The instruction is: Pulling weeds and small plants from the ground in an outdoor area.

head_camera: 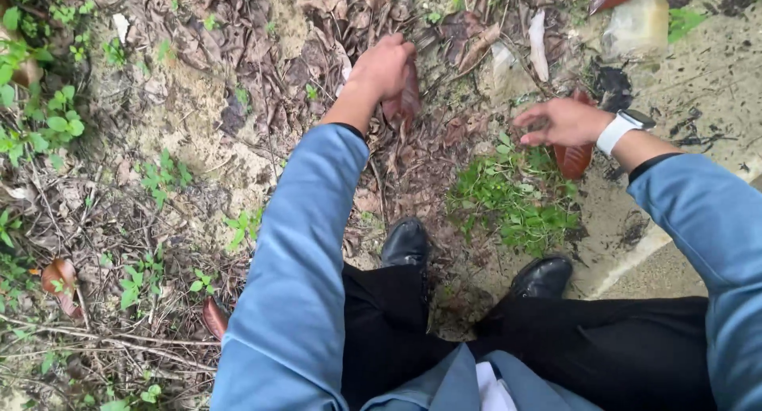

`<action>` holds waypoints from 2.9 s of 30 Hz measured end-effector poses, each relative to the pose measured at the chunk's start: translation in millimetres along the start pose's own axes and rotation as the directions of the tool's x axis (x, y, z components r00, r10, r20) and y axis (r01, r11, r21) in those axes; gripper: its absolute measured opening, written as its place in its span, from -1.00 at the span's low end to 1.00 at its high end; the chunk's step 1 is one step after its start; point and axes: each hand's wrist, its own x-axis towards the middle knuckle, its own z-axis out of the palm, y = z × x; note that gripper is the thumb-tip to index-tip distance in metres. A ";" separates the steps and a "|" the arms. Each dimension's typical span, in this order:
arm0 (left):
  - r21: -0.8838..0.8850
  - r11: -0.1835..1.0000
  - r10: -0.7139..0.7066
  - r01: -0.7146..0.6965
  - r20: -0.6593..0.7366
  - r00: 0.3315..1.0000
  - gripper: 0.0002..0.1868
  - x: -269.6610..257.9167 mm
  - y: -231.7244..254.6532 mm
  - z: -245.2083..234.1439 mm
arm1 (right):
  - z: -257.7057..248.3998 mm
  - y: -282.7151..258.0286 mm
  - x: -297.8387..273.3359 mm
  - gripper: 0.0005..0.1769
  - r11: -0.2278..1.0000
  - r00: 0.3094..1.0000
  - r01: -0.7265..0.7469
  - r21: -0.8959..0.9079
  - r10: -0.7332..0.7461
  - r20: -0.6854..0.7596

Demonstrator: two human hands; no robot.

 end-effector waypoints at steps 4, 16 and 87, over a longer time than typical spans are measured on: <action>-0.006 1.000 -0.015 0.015 0.028 0.999 -0.53 -21.4 -4.8 -17.3 | -13.3 -40.5 -0.5 -0.48 0.997 0.979 0.075 -0.029 -0.079 -0.187; -0.133 0.976 -0.198 0.170 -0.229 0.953 -0.63 -123.0 -93.4 -48.9 | -46.7 -114.7 99.0 -0.63 0.855 0.542 0.454 -0.249 -0.487 -0.685; 0.531 0.845 0.031 0.057 -0.154 0.988 -0.76 11.8 -21.5 27.6 | 39.2 -18.8 -32.0 -0.61 0.977 0.978 0.032 -0.212 -0.074 -0.196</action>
